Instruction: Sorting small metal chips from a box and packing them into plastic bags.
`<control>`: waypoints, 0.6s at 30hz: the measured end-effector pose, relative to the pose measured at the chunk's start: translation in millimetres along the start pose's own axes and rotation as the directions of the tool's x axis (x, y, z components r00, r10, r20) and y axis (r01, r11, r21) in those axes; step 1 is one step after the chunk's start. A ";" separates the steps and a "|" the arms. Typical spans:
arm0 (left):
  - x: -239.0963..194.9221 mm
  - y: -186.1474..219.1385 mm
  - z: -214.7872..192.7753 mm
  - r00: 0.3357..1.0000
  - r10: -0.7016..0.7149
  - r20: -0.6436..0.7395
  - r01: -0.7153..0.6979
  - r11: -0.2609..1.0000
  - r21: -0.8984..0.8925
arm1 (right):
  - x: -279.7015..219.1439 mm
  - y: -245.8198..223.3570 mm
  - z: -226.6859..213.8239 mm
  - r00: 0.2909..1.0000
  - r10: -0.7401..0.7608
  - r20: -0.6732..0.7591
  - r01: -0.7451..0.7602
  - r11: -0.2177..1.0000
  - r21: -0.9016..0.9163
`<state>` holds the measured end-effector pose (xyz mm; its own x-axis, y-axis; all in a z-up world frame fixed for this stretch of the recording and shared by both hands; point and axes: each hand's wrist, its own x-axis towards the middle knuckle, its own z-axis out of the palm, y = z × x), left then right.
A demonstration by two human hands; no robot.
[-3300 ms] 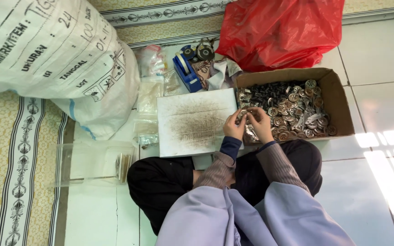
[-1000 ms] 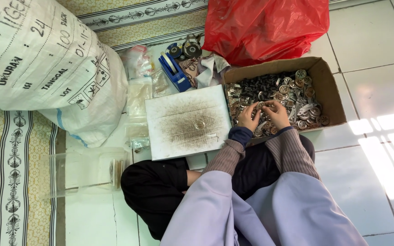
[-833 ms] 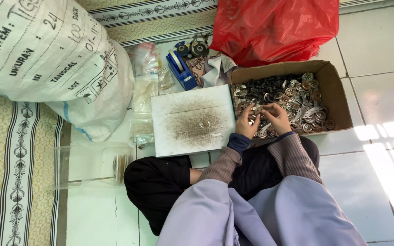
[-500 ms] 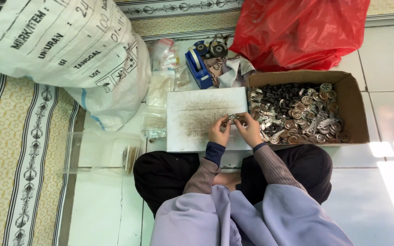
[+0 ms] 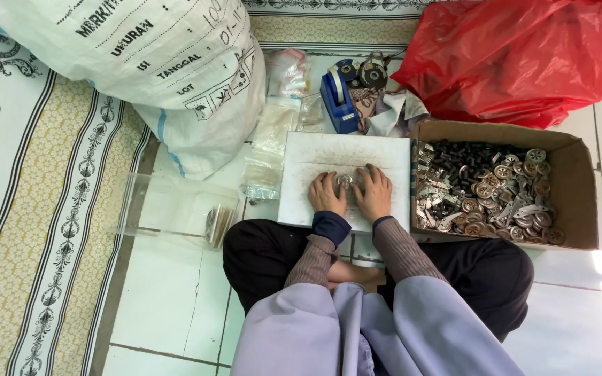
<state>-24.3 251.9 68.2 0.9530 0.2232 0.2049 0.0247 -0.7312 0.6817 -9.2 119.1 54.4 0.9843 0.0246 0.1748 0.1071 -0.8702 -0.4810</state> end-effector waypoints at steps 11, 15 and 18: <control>-3.5 30.8 52.9 0.983 0.115 -0.140 -0.148 0.955 -0.256 | 8.8 72.0 -87.6 0.992 0.097 0.080 -0.124 0.840 0.528; -3.2 88.4 137.3 0.946 0.309 -0.103 -0.320 0.825 -0.465 | 4.5 127.0 -152.6 0.982 0.179 0.057 -0.187 0.897 0.401; -26.3 138.8 195.3 0.920 0.360 0.158 -0.246 0.839 -0.485 | -7.7 201.5 -164.6 0.939 0.328 0.102 -0.344 0.903 0.259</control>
<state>13.0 18.6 20.3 0.9328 -0.1595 0.3232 -0.3597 -0.3562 0.8624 -18.3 -137.4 97.6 0.9738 -0.2123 -0.0814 -0.2051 -0.6662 -0.7170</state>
